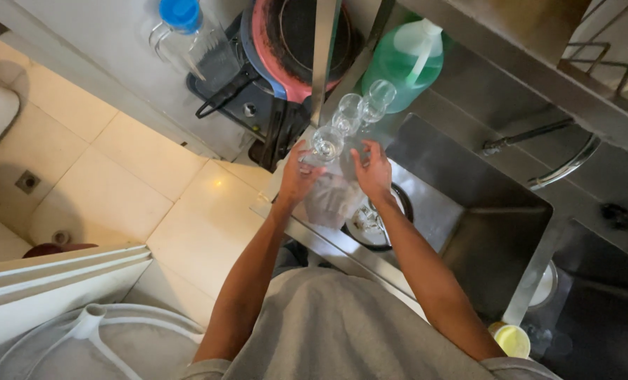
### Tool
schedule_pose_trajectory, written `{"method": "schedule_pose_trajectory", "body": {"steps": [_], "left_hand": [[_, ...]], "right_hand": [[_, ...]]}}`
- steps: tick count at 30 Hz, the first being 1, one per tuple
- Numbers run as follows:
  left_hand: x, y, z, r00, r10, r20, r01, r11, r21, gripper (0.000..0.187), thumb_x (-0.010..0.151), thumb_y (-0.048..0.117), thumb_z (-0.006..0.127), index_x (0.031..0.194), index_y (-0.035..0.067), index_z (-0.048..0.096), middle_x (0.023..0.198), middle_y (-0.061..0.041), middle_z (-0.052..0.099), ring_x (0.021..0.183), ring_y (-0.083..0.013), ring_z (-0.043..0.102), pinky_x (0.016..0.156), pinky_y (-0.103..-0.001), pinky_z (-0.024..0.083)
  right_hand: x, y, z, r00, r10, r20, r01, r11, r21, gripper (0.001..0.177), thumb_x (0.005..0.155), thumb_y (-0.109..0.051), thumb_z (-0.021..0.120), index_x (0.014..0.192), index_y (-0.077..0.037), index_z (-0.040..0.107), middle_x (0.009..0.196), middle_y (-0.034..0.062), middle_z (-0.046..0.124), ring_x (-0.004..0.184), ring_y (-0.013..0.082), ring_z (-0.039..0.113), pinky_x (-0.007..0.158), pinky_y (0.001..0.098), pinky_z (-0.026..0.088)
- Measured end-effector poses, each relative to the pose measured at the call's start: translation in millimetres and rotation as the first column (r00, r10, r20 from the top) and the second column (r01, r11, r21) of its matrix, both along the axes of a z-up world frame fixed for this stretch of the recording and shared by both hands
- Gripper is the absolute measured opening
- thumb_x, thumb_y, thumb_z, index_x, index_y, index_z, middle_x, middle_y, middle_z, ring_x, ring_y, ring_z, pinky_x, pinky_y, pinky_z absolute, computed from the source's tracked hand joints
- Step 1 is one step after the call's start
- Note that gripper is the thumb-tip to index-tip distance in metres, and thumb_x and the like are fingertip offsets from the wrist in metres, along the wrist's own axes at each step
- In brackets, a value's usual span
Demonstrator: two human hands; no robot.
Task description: Wiping a stainless steel counter and organizing glasses in a kitchen area.
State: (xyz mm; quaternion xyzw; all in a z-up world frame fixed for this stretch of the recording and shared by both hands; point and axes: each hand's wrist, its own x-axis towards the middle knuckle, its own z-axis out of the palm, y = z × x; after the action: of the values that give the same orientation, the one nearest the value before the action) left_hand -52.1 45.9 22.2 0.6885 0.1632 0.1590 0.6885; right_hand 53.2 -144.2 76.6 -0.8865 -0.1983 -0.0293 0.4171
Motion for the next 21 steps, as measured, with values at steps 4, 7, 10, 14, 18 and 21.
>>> {"method": "schedule_pose_trajectory", "body": {"steps": [4, 7, 10, 14, 18, 21], "left_hand": [[-21, -1, -10, 0.997, 0.06, -0.053, -0.031, 0.901, 0.434, 0.064, 0.09, 0.016, 0.08, 0.146, 0.015, 0.049, 0.129, -0.013, 0.059, 0.088, -0.0289, 0.07, 0.078, -0.04, 0.06], [-29, -3, -12, 0.983, 0.026, -0.18, 0.108, 0.71, 0.696, 0.063, 0.085, 0.014, 0.073, 0.144, 0.014, 0.051, 0.125, -0.016, 0.056, 0.1, -0.039, 0.064, 0.08, -0.051, 0.056], [-30, -12, -25, 0.968, 0.052, -0.244, 0.164, 0.606, 0.778, 0.051, 0.081, 0.017, 0.073, 0.13, 0.016, 0.057, 0.124, -0.016, 0.054, 0.11, -0.0389, 0.06, 0.079, -0.054, 0.056], [-40, -20, -29, 0.963, 0.114, -0.244, 0.118, 0.635, 0.764, 0.035, 0.085, 0.018, 0.072, 0.119, 0.016, 0.063, 0.125, -0.014, 0.054, 0.113, -0.0372, 0.058, 0.085, -0.052, 0.056], [-52, -33, -1, 0.973, 0.155, -0.172, 0.034, 0.636, 0.771, 0.028, 0.083, 0.014, 0.072, 0.11, 0.016, 0.066, 0.128, -0.016, 0.053, 0.118, -0.0394, 0.055, 0.085, -0.052, 0.056], [-52, -36, -14, 0.982, 0.161, -0.098, -0.013, 0.577, 0.816, 0.033, 0.075, 0.014, 0.075, 0.106, 0.009, 0.063, 0.133, -0.021, 0.051, 0.119, -0.0429, 0.051, 0.08, -0.054, 0.055]], "right_hand": [[-12, -19, -27, 0.988, 0.109, 0.105, -0.096, 0.987, -0.128, 0.037, 0.096, -0.03, 0.074, 0.126, -0.012, 0.063, 0.122, 0.0159, 0.065, 0.099, 0.0372, 0.066, 0.079, 0.048, 0.055], [-20, -30, -48, 0.975, 0.217, 0.056, -0.199, 0.953, -0.228, 0.039, 0.09, -0.025, 0.075, 0.127, -0.015, 0.064, 0.119, 0.0162, 0.058, 0.112, 0.0388, 0.057, 0.094, 0.049, 0.051], [-31, -37, -57, 0.965, 0.248, -0.09, -0.263, 0.878, -0.401, 0.029, 0.086, -0.022, 0.076, 0.113, -0.015, 0.067, 0.119, 0.0138, 0.055, 0.116, 0.0356, 0.053, 0.1, 0.047, 0.047], [-42, -38, -55, 0.965, 0.23, -0.128, -0.263, 0.877, -0.402, 0.026, 0.084, -0.02, 0.077, 0.107, -0.014, 0.065, 0.122, 0.0111, 0.054, 0.121, 0.0337, 0.05, 0.098, 0.0504, 0.042], [-52, -45, -49, 0.959, 0.272, -0.077, -0.279, 0.874, -0.396, 0.028, 0.087, -0.02, 0.075, 0.11, -0.013, 0.06, 0.119, 0.0099, 0.056, 0.121, 0.0334, 0.051, 0.096, 0.0541, 0.04], [-55, -56, -63, 0.951, 0.292, -0.106, -0.311, 0.893, -0.325, 0.026, 0.092, -0.02, 0.071, 0.112, -0.011, 0.056, 0.114, 0.011, 0.062, 0.115, 0.0347, 0.056, 0.095, 0.0531, 0.04]]}}
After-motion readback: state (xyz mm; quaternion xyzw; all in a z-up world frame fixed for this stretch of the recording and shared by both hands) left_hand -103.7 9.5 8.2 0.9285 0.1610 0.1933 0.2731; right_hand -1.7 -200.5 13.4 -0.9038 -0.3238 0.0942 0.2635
